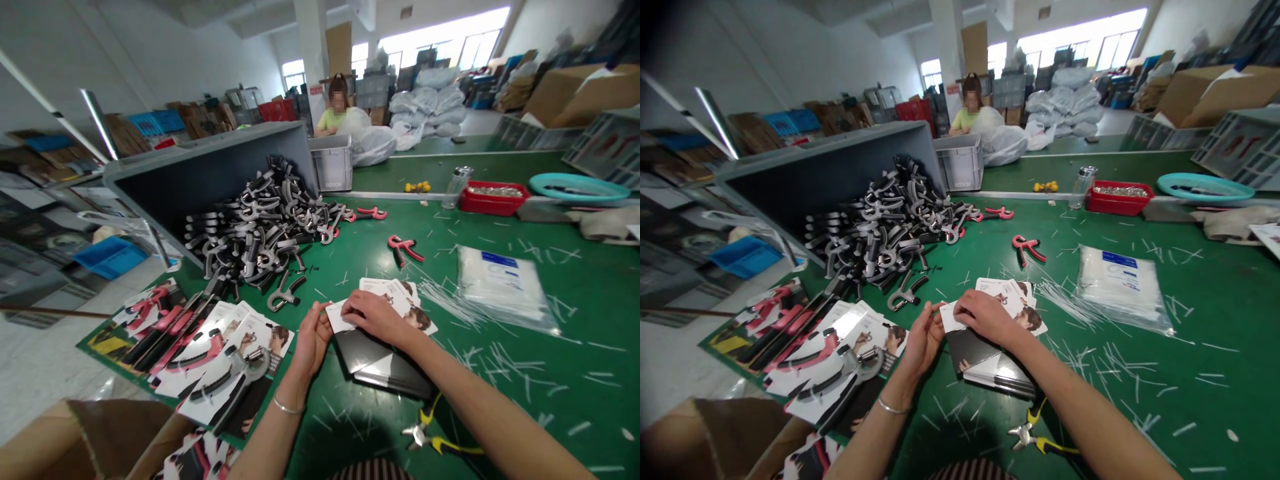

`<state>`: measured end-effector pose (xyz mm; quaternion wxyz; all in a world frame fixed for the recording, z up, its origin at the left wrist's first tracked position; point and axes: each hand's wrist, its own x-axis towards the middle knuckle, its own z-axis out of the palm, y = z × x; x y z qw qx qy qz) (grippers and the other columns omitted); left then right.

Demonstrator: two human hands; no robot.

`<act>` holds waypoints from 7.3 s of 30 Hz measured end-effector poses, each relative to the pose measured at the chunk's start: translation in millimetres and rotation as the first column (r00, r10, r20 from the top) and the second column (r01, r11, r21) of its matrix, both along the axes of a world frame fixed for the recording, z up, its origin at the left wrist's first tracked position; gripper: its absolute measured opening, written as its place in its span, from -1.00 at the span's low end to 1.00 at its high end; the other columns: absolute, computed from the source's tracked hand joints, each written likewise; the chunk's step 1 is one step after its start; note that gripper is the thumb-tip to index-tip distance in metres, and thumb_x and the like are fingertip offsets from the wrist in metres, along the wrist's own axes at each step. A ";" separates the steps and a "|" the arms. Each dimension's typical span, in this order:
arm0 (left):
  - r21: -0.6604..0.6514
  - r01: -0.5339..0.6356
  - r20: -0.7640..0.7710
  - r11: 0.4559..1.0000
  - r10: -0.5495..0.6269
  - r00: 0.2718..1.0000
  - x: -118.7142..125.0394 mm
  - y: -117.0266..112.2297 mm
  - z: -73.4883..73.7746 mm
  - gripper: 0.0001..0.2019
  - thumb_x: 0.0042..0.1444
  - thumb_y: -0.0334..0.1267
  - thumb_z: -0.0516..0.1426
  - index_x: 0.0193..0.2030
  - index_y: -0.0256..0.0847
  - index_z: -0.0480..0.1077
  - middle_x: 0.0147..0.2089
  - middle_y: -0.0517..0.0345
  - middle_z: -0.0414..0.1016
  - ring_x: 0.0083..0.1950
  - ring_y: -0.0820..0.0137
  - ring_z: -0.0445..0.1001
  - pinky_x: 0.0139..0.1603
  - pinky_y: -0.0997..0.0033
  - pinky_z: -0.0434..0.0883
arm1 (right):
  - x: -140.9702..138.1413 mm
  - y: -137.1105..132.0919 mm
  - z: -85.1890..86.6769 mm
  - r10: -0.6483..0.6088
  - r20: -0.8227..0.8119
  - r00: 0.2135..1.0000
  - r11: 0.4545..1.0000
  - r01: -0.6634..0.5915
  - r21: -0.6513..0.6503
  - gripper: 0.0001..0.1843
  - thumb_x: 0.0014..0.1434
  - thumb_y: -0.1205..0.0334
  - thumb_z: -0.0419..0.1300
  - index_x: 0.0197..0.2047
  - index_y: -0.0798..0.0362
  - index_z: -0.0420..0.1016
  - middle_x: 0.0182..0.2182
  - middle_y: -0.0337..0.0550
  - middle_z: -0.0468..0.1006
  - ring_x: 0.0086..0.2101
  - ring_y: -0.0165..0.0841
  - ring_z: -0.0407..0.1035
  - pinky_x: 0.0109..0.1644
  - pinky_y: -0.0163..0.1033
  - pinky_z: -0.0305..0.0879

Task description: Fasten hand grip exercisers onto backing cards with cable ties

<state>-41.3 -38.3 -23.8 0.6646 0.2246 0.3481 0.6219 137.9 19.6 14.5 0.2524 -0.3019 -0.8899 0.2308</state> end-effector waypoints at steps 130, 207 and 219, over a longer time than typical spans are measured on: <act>0.260 0.705 -0.835 0.659 0.521 -0.179 82.5 -39.2 40.6 -0.79 0.30 -0.40 -0.03 -0.21 -0.17 0.43 -0.18 -0.01 0.47 -0.04 0.17 0.36 0.13 0.01 0.27 | 49.5 -25.9 -13.9 -0.414 -0.291 0.862 0.910 0.395 -0.126 -0.67 0.28 0.26 0.09 0.10 -0.04 0.44 0.09 -0.06 0.47 0.15 -0.16 0.26 0.24 0.07 0.10; 0.144 0.220 -0.681 0.965 -0.065 0.730 27.0 -27.8 38.9 -0.78 0.05 -0.25 0.28 -0.15 -0.25 0.49 -0.26 0.12 0.53 -0.24 0.41 0.48 -0.16 0.42 0.42 | 37.1 -73.7 24.3 -0.302 0.149 0.941 0.927 0.254 0.277 -0.81 0.32 0.37 0.07 -0.32 0.07 0.45 -0.34 -0.03 0.56 -0.22 -0.16 0.38 -0.11 -0.06 0.37; 0.144 0.227 -0.660 0.963 -0.078 0.747 27.4 -26.9 38.6 -0.76 0.05 -0.27 0.29 -0.12 -0.25 0.48 -0.28 0.14 0.53 -0.28 0.43 0.47 -0.17 0.42 0.41 | 35.6 -76.1 24.2 -0.291 0.175 0.941 0.919 0.224 0.323 -0.84 0.31 0.39 0.09 -0.28 0.10 0.48 -0.33 -0.01 0.55 -0.21 -0.15 0.36 -0.09 -0.06 0.36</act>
